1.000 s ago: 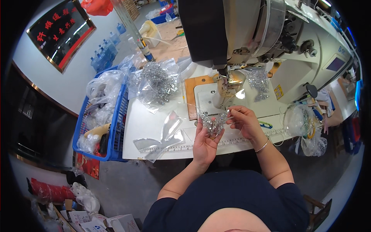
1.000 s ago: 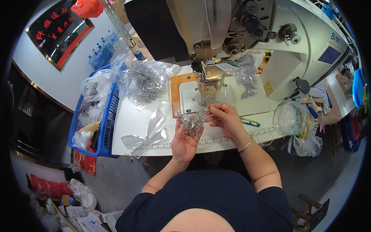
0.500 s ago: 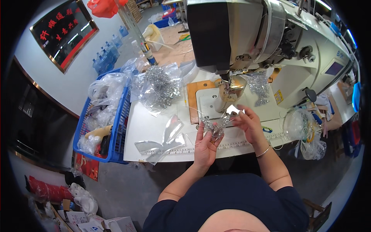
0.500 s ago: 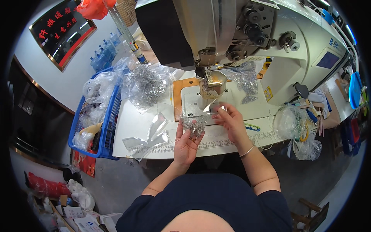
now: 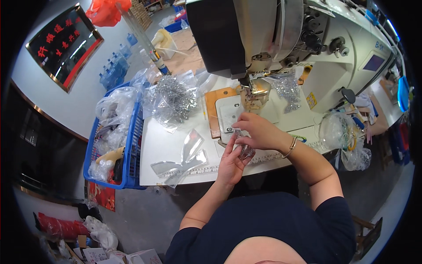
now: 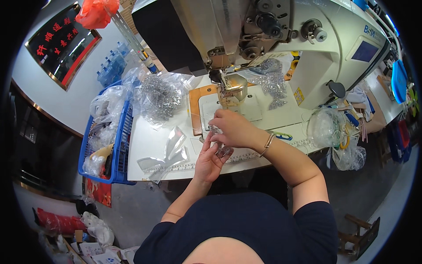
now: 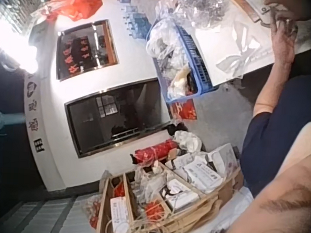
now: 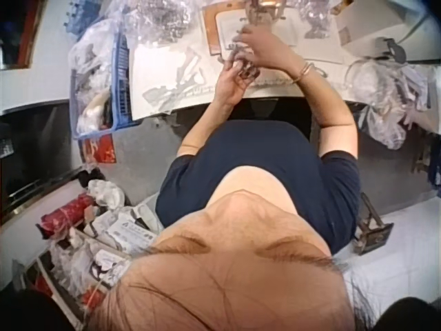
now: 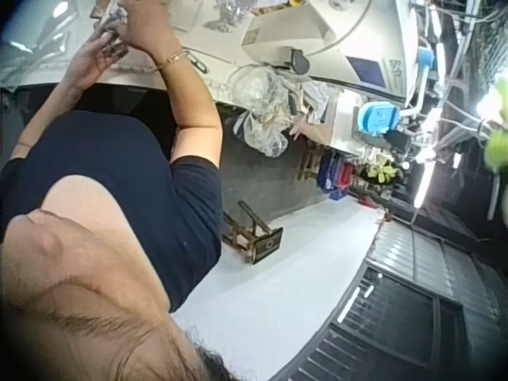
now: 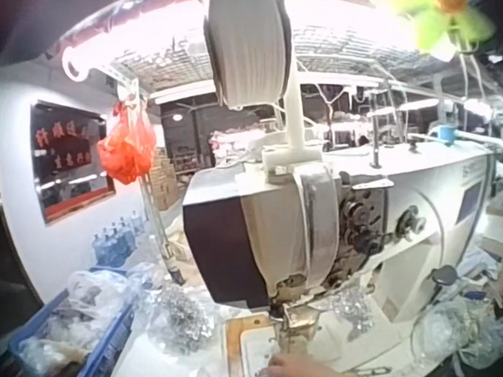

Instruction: The person is sewing small, silver, star-shaped decorations using a sewing machine. They repeatedly pick up a decoration, place it under the machine's needle, and sew it. The person also handles a plastic bag containing more decorations and uses scissors to trim threads.

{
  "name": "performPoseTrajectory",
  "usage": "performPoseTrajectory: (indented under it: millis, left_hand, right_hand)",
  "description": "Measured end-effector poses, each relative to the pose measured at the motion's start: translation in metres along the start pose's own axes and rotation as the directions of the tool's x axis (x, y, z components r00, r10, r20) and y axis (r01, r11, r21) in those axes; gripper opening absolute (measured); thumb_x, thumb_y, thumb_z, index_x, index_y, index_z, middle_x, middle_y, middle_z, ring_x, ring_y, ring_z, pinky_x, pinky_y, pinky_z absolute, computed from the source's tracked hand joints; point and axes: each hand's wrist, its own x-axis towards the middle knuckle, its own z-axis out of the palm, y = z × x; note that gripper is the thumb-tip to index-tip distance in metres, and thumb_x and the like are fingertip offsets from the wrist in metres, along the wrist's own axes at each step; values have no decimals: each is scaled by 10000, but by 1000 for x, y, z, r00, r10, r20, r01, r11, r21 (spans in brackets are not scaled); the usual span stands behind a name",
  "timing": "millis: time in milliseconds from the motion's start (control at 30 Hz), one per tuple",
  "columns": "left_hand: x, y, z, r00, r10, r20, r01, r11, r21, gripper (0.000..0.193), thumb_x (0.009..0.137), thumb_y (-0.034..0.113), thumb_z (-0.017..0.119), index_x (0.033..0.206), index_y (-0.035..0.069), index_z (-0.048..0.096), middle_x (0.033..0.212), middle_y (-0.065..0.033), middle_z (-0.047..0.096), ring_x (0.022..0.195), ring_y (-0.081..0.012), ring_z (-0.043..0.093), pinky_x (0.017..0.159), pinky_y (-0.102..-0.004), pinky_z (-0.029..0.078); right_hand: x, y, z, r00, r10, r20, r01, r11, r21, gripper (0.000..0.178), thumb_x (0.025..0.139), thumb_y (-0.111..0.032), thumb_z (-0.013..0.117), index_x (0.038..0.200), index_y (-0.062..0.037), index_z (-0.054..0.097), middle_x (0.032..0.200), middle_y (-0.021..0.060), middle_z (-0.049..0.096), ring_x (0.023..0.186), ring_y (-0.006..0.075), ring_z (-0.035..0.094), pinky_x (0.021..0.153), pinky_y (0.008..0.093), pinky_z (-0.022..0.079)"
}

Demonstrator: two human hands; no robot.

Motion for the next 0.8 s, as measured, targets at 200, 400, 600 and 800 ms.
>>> performPoseTrajectory:
  millis: [200,400,600,800]
  left_hand:
    - [-1,4,4,1000,-25,-10,25,999,-26,470,956,180,370,1405,177,231,1292,-89,435,1164,-287,476,986,-489,394]
    - [2,3,1,999,-53,-10,52,998,-39,396,968,230,351,1346,121,305,1278,-99,440,1172,-287,463,988,-497,388]
    - [4,4,-2,998,-68,-11,68,998,-5,402,967,238,354,1346,113,299,1273,-112,440,1164,-279,471,987,-494,388]
    - [3,3,-2,999,-47,-22,47,999,-18,390,956,201,384,1330,112,323,1259,-121,458,1161,-284,479,977,-474,403]
  right_hand:
    - [9,2,-4,984,149,103,-164,972,169,313,667,-186,713,916,-42,588,931,112,519,921,277,545,788,349,457]
    - [12,11,-8,942,180,284,-309,798,517,178,741,-160,707,818,-30,611,714,15,602,656,88,537,626,234,450]
    - [10,25,3,953,123,277,-284,681,675,146,742,-115,701,820,-21,621,725,-2,610,673,68,539,621,227,451]
    - [7,19,12,978,168,124,-208,842,498,160,717,-119,710,825,-31,630,722,34,631,662,105,570,626,247,464]
